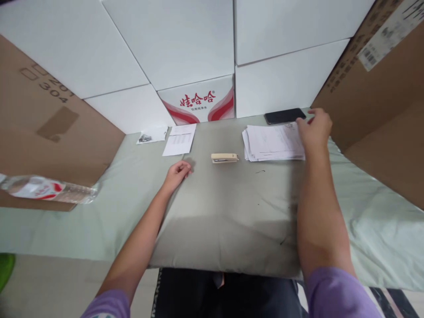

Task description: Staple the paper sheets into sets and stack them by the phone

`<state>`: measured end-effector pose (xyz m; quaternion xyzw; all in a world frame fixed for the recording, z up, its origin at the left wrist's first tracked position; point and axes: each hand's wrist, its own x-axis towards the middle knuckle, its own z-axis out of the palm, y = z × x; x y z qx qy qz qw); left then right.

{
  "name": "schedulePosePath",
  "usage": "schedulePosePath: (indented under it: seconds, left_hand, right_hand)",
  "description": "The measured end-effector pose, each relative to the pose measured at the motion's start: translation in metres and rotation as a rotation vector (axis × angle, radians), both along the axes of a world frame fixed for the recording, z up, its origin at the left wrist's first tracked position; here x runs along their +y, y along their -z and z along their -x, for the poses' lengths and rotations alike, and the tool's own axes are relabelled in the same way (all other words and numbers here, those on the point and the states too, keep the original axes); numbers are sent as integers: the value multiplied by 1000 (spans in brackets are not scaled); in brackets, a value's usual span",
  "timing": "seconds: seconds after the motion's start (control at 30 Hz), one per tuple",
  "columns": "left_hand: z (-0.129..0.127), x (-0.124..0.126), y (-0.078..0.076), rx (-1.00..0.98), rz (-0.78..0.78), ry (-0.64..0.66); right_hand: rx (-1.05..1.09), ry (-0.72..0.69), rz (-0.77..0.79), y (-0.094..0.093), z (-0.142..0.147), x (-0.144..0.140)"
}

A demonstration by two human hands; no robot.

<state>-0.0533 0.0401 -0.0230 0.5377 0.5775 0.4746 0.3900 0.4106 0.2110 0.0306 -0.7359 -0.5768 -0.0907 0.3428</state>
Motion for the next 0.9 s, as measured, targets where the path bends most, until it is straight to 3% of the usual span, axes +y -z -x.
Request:
schedulePosePath:
  seconds: [0.1, 0.17, 0.23, 0.33, 0.47, 0.6, 0.73, 0.9]
  left_hand:
    - [5, 4, -1, 5, -62, -39]
    - [12, 10, -5, 112, -157, -109]
    - [23, 21, -10, 338, -237, -177]
    - [37, 43, -15, 711, -219, -185]
    - [40, 64, -11, 833, -185, -163]
    - [36, 66, -4, 887, -141, -271]
    - [39, 64, -5, 1035, -97, -299]
    - [51, 69, 1, 829, -156, -408]
  right_hand:
    - [162, -330, 9, -26, 68, -14]
    - [162, -541, 71, -28, 125, -34]
    - [73, -717, 166, -17, 177, -58]
    - [-137, -778, 196, 13, 228, -91]
    - [-281, -800, 174, 37, 243, -111]
    - [-290, -796, 167, 41, 238, -108]
    - [-311, -781, 142, 43, 240, -104]
    - [-313, -780, 118, 45, 241, -104]
